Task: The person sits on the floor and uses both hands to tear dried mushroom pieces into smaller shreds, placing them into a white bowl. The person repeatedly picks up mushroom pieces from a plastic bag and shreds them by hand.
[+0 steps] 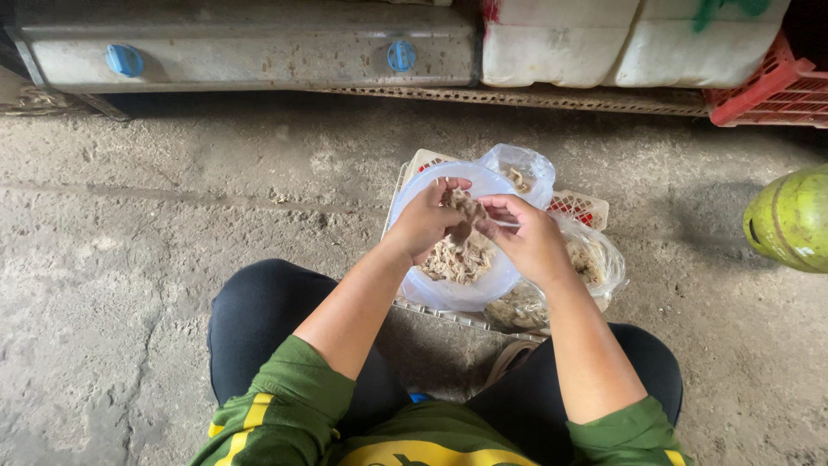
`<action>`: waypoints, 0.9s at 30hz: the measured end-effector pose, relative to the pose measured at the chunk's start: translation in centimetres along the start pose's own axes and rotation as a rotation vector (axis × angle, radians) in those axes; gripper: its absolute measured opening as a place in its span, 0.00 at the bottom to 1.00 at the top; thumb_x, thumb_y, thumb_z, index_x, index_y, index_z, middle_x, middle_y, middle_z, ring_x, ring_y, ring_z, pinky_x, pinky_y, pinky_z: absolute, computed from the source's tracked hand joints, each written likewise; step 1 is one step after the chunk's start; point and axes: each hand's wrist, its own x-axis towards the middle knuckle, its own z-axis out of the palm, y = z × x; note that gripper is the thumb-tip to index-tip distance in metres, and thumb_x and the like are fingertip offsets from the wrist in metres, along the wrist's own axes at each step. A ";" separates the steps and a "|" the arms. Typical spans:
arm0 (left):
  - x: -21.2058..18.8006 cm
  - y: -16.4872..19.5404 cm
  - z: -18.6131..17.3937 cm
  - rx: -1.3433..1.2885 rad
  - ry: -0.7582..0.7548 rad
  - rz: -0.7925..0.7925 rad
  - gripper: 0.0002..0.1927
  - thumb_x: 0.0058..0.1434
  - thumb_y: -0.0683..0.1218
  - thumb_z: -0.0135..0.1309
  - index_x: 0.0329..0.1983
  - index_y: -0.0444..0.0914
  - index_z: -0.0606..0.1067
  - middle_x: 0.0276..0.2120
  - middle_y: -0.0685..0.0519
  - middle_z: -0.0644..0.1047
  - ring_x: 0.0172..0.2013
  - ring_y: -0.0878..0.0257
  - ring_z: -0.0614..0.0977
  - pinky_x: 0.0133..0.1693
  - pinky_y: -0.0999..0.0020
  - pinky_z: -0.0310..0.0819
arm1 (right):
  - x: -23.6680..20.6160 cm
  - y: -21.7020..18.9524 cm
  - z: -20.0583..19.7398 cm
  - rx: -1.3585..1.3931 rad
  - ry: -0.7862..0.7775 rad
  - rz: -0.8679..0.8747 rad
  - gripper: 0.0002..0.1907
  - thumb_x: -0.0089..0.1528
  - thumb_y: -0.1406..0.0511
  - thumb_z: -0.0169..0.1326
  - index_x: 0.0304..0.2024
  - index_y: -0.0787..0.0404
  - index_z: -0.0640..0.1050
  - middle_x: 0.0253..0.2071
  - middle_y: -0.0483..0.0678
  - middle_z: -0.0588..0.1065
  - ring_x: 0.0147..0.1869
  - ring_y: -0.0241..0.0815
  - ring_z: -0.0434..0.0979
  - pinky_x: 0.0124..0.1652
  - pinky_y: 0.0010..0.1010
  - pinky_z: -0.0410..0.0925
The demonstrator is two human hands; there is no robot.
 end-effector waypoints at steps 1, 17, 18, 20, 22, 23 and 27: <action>-0.1 0.0 0.1 0.005 -0.008 0.011 0.25 0.57 0.30 0.49 0.60 0.32 0.68 0.44 0.45 0.77 0.39 0.61 0.82 0.39 0.68 0.80 | 0.0 -0.2 0.1 0.000 0.005 0.063 0.20 0.59 0.66 0.63 0.54 0.59 0.79 0.50 0.45 0.82 0.50 0.37 0.84 0.48 0.28 0.76; -0.2 -0.7 0.6 -0.169 -0.161 -0.078 0.25 0.61 0.32 0.43 0.62 0.32 0.69 0.52 0.51 0.77 0.50 0.64 0.81 0.52 0.66 0.80 | 0.1 1.0 -1.1 0.245 0.184 -0.037 0.16 0.60 0.72 0.62 0.50 0.65 0.76 0.43 0.47 0.80 0.47 0.35 0.82 0.45 0.23 0.75; -0.2 -0.7 0.5 -0.251 -0.251 -0.088 0.27 0.59 0.32 0.40 0.64 0.32 0.68 0.54 0.51 0.78 0.51 0.63 0.81 0.53 0.66 0.80 | -0.1 0.8 -1.0 0.125 0.213 -0.054 0.15 0.60 0.72 0.63 0.49 0.67 0.76 0.44 0.48 0.79 0.47 0.36 0.83 0.45 0.24 0.76; -0.2 -0.8 0.5 -0.118 -0.223 -0.084 0.30 0.60 0.31 0.39 0.68 0.34 0.68 0.52 0.52 0.78 0.47 0.65 0.81 0.50 0.68 0.80 | -0.2 0.2 -0.8 -0.032 0.232 0.059 0.14 0.60 0.71 0.64 0.49 0.64 0.79 0.43 0.48 0.82 0.45 0.36 0.84 0.44 0.24 0.77; -0.2 -0.9 0.5 0.011 -0.175 -0.055 0.31 0.61 0.31 0.41 0.70 0.34 0.68 0.48 0.51 0.78 0.43 0.65 0.81 0.46 0.69 0.80 | -0.4 -0.5 -0.6 -0.099 0.216 0.115 0.15 0.61 0.69 0.64 0.51 0.61 0.81 0.43 0.48 0.83 0.44 0.36 0.84 0.42 0.26 0.77; -0.2 -1.0 0.5 0.074 -0.139 -0.031 0.30 0.63 0.32 0.43 0.70 0.34 0.68 0.46 0.50 0.78 0.40 0.64 0.80 0.45 0.68 0.81 | -0.5 -0.9 -0.6 -0.086 0.191 0.116 0.15 0.62 0.69 0.63 0.52 0.60 0.81 0.44 0.48 0.84 0.44 0.37 0.84 0.41 0.27 0.76; -0.3 -1.0 0.5 0.180 -0.071 0.063 0.28 0.62 0.30 0.49 0.67 0.33 0.70 0.43 0.50 0.79 0.38 0.66 0.81 0.43 0.70 0.82 | -0.9 -2.1 0.1 -0.017 0.125 0.034 0.25 0.54 0.69 0.66 0.54 0.60 0.78 0.44 0.48 0.82 0.45 0.36 0.84 0.43 0.26 0.77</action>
